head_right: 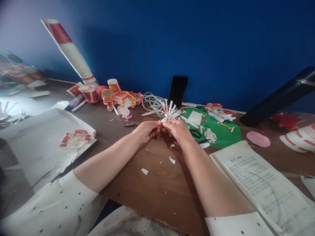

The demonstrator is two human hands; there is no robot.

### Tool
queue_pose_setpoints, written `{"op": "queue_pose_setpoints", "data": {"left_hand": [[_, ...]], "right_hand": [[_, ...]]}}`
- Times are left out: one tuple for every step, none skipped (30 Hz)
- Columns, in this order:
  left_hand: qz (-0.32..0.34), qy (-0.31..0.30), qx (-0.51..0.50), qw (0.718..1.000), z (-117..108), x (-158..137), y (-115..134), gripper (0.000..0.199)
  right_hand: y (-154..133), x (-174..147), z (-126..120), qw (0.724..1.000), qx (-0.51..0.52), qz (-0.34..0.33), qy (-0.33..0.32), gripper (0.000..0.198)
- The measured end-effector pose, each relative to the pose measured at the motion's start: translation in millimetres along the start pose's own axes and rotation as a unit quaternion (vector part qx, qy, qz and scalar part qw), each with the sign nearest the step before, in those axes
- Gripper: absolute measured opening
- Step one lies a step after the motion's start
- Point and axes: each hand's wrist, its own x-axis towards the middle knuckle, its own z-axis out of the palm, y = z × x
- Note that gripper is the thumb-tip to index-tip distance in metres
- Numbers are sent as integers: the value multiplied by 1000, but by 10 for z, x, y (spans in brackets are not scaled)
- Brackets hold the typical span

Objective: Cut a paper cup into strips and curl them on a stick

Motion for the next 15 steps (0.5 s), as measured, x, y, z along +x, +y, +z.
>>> {"op": "queue_pose_setpoints", "data": {"left_hand": [[-8,2,-20,1000,21,6,-5,12],[-16,2,-35,999,37,13,-7,13],[-24,1,-44,999,48,19,-8,14],[-29,1,-51,998,56,24,-8,14],[-31,2,-55,998,61,28,-8,14],[-30,3,-56,998,63,30,-8,13],[-26,4,-55,998,64,30,-8,12],[-21,6,-51,998,64,30,-10,12],[-13,9,-46,999,63,30,-13,10],[-6,14,-40,999,62,30,-16,9],[0,23,-35,999,60,32,-19,8],[4,33,-32,999,58,36,-22,7],[6,43,-30,999,56,42,-26,7],[6,52,-27,998,53,50,-30,8],[6,59,-22,998,50,60,-34,8]], "right_hand": [[-5,-5,1,1000,7,2,2,23],[-14,-12,4,1000,13,4,6,21],[-25,-21,8,1000,19,3,10,20],[-35,-28,12,1000,23,1,13,20],[-43,-34,16,1000,25,-2,15,19],[-48,-37,18,1000,24,-7,14,20],[-49,-38,20,1000,21,-12,11,21],[-48,-37,20,1000,14,-19,6,23],[-46,-35,20,1000,5,-27,1,25],[-44,-35,20,999,-7,-35,-1,27],[-43,-35,22,999,-21,-43,-2,28],[-43,-38,25,998,-35,-48,-1,28],[-46,-43,31,998,-47,-51,-1,29],[-49,-49,39,997,-58,-53,-2,30],[-53,-57,48,996,-66,-55,-3,31]]}}
